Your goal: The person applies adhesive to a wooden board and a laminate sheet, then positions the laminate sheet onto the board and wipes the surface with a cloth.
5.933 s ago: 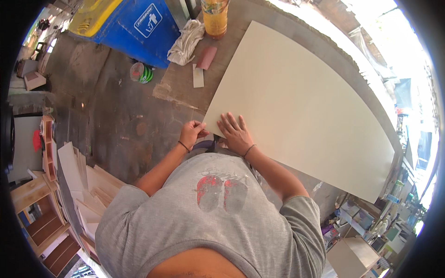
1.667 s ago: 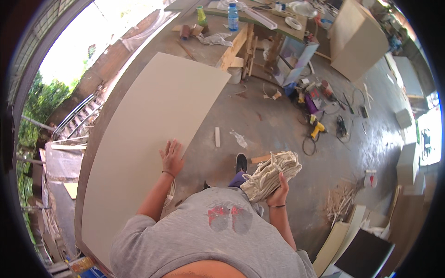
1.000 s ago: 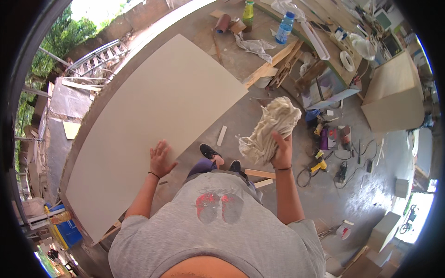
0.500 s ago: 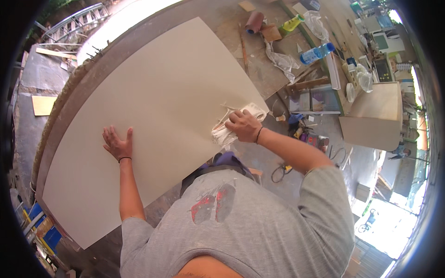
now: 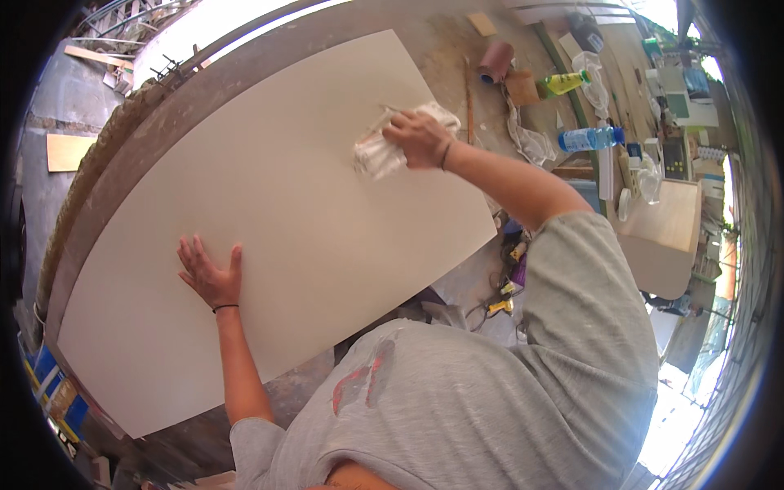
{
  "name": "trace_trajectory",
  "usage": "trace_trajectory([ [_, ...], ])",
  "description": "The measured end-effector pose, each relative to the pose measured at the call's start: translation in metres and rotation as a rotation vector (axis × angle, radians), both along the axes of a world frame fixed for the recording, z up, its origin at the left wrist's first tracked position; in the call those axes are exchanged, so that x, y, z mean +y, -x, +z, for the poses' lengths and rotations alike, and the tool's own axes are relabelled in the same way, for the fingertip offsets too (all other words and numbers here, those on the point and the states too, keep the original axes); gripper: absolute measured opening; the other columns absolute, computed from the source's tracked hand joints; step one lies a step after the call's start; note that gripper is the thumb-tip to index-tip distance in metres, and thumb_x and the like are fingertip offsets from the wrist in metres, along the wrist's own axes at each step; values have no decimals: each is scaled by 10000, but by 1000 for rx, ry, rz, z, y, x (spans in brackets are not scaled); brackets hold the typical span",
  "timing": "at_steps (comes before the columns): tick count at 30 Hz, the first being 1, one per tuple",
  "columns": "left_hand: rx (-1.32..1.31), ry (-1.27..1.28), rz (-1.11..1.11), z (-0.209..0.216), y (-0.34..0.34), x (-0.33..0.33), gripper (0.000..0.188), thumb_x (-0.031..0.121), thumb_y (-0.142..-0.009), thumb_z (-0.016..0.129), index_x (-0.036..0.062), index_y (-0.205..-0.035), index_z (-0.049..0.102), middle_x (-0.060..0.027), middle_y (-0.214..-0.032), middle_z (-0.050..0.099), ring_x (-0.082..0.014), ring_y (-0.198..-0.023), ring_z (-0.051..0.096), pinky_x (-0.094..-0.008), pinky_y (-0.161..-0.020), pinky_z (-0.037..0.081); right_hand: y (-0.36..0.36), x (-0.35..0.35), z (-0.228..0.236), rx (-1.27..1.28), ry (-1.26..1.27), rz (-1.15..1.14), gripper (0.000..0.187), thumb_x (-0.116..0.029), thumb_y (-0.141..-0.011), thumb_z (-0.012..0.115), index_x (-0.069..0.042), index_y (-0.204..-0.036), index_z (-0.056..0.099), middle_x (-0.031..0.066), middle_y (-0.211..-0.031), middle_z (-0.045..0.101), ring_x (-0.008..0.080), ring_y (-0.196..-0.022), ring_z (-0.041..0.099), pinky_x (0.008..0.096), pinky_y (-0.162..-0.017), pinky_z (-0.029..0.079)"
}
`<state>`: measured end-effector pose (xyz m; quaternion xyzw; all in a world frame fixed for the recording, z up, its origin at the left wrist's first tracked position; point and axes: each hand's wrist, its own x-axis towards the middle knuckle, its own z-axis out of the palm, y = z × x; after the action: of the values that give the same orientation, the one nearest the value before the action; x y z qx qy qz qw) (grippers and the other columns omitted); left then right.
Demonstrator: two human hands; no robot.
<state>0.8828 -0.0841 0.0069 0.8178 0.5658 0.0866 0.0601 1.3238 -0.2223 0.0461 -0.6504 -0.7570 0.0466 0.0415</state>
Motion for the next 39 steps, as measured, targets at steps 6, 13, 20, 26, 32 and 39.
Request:
trace_trajectory([
  [6,13,-51,-47,-11,2,4,912,688,-714,564,152,-1397,287,-101,-1483,220,-308,-1381,164,-617,-1056,109,-20,60,4,-15,-29,-44,345,-139,-583,654,-86,-900,528,109,-890,545,303,-860,555,388,-738,461],
  [13,9,-51,-19,-9,5,-1,909,699,-718,549,160,-1399,284,-99,-1487,209,-307,-1384,158,-616,-1056,101,25,2,13,-77,97,159,393,-184,-618,627,-129,-1003,570,140,-1064,562,271,-950,581,367,-778,478],
  [20,38,-90,-54,-10,0,3,896,685,-726,554,162,-1401,282,-86,-1491,207,-293,-1385,163,-619,-1051,126,-29,132,0,-39,-142,53,399,-183,-610,651,-100,-977,520,102,-924,551,296,-907,561,409,-718,473],
  [26,38,-104,-30,-9,8,-3,871,664,-742,558,162,-1400,285,-81,-1490,212,-291,-1381,179,-625,-1039,160,6,66,-3,-143,120,266,389,-195,-647,620,-119,-1023,551,90,-945,576,277,-944,574,406,-754,486],
  [32,56,-137,-53,-11,2,2,871,658,-737,565,161,-1397,291,-84,-1485,225,-281,-1377,195,-625,-1032,181,-21,159,4,-38,-42,-1,387,-101,-638,595,-101,-1023,553,102,-961,581,295,-947,562,384,-773,476],
  [39,45,-164,-6,-10,1,-5,817,646,-740,573,150,-1356,369,-90,-1456,290,-279,-1359,245,-611,-1026,212,-11,122,3,-148,150,75,446,-119,-604,592,-102,-1042,506,121,-986,554,315,-971,555,408,-799,471],
])
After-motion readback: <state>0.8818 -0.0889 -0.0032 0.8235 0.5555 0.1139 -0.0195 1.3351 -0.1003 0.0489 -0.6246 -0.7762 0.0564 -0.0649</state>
